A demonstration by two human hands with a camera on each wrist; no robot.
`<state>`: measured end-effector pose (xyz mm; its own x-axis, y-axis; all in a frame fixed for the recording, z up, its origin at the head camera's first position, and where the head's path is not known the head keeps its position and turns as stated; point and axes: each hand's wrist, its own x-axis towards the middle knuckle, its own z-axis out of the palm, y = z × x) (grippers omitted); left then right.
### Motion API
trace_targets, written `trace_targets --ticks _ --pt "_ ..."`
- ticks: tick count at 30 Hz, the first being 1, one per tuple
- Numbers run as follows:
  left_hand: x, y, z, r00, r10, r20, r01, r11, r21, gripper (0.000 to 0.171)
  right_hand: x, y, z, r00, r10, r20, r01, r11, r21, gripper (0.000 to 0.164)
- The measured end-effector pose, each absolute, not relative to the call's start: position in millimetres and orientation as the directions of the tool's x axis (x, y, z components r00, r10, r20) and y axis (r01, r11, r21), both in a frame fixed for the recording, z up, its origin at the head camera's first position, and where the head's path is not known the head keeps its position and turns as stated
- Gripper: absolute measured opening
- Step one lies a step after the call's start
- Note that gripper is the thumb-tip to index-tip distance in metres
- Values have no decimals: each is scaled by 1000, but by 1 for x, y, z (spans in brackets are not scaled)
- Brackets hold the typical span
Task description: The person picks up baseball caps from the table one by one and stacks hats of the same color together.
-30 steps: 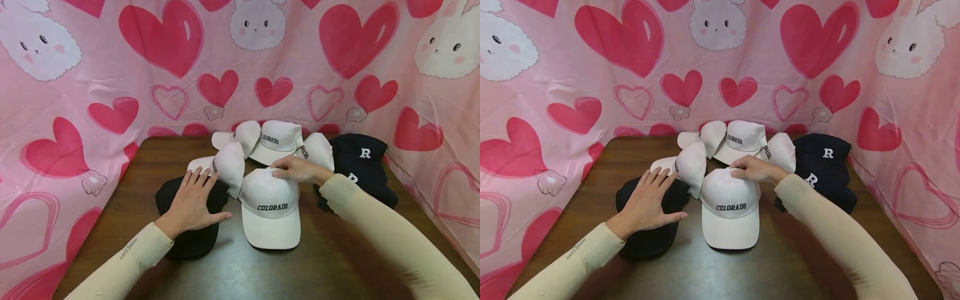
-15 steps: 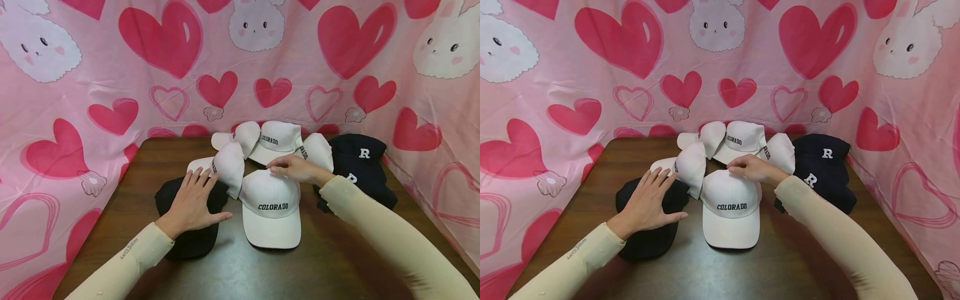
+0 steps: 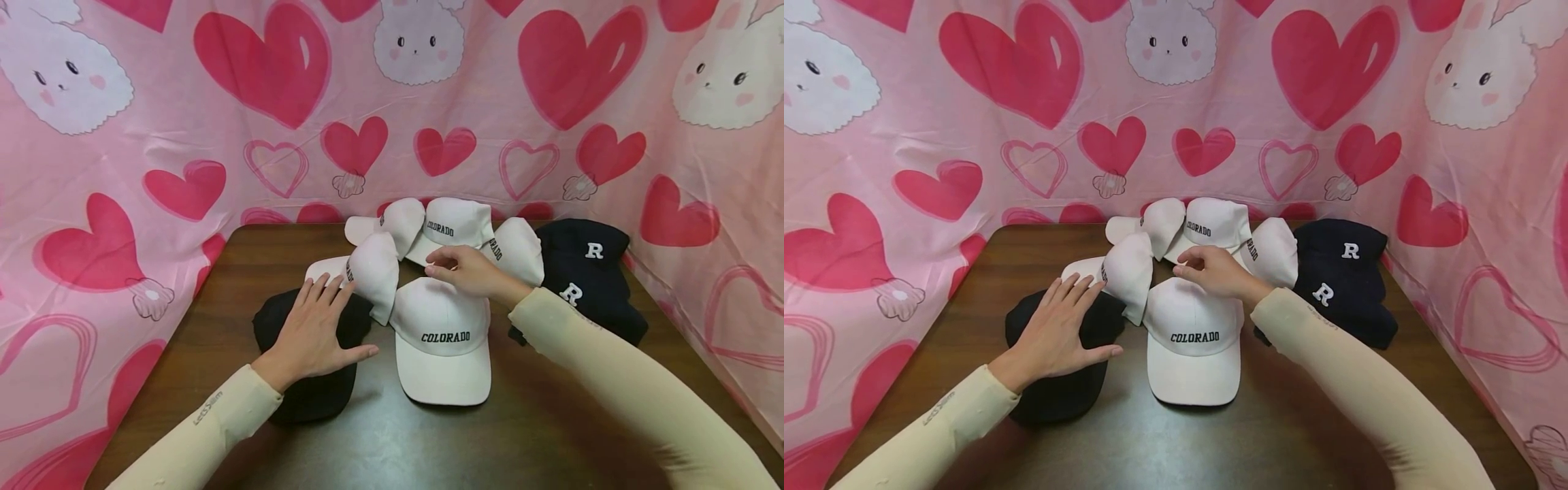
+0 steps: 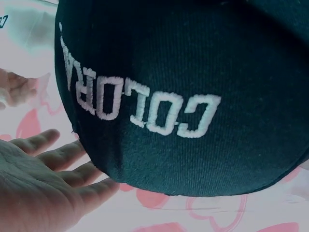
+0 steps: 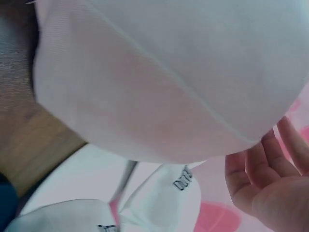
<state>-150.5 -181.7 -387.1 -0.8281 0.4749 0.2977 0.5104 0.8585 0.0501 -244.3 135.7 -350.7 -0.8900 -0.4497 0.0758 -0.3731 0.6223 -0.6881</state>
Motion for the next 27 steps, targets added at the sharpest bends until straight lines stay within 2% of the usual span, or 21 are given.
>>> trace_targets --ticks 13,20,27 --pt "-145 -180 -390 -831 489 263 517 855 45 118 -253 100 -331 -892 -432 129 -420 692 -586 36" --pt "-144 -182 -391 -831 486 270 514 857 37 117 -257 76 -322 -907 -418 61 -388 768 -509 57" --pt "-143 -183 -388 -837 479 264 508 860 49 117 -262 56 -317 -927 -374 5 -334 822 -461 71"
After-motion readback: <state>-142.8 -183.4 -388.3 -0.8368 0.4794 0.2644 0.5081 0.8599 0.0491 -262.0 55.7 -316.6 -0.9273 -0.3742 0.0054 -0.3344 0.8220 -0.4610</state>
